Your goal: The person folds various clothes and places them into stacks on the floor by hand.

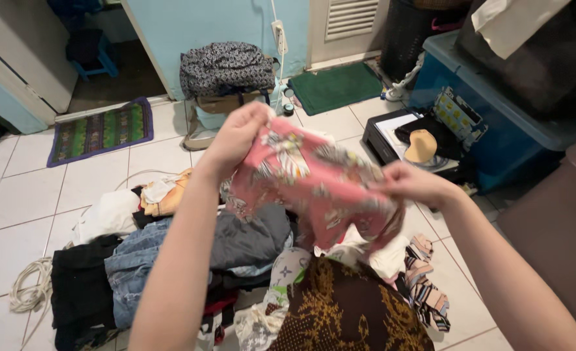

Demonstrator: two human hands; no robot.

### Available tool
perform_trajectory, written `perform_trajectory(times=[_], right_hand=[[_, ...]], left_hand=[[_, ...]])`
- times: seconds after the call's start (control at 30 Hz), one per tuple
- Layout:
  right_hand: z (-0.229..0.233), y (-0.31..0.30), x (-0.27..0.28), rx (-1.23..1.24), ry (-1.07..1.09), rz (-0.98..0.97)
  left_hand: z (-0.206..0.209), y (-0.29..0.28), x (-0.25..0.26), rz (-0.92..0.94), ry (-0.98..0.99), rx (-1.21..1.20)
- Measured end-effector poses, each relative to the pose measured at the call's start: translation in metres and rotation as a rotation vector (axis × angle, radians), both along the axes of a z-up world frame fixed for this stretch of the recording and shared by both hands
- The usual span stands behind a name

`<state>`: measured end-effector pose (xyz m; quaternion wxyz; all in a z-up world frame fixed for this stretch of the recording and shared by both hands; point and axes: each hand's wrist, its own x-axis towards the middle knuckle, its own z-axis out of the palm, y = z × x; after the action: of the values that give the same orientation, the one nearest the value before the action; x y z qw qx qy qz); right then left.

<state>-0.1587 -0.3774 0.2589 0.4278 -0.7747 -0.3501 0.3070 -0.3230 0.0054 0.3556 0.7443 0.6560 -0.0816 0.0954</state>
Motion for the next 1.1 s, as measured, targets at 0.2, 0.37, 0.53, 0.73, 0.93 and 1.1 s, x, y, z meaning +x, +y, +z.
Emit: perform_trajectory(times=[0.2, 0.37, 0.53, 0.73, 0.93, 1.1], right_hand=[[0.004, -0.006, -0.018, 0.75, 0.863, 0.077], [-0.013, 0.001, 0.0, 1.093, 1.084, -0.047], [-0.049, -0.024, 0.026, 0.832, 0.894, -0.558], [-0.043, -0.035, 0.049, 0.628, 0.485, -0.613], [-0.026, -0.015, 0.047, 0.502, 0.076, -0.732], [-0.003, 0.004, 0.051, 0.009, -0.396, -0.399]], left_hand=[[-0.024, 0.014, 0.043, -0.167, 0.234, -0.276], [-0.177, -0.03, -0.014, 0.091, 0.614, -0.532], [-0.222, -0.036, -0.049, -0.342, 0.558, -0.121], [-0.18, 0.023, 0.012, 0.315, 0.419, 0.235], [-0.126, 0.037, 0.011, 0.241, 0.228, 0.131], [-0.107, 0.047, -0.005, 0.405, 0.012, 1.032]])
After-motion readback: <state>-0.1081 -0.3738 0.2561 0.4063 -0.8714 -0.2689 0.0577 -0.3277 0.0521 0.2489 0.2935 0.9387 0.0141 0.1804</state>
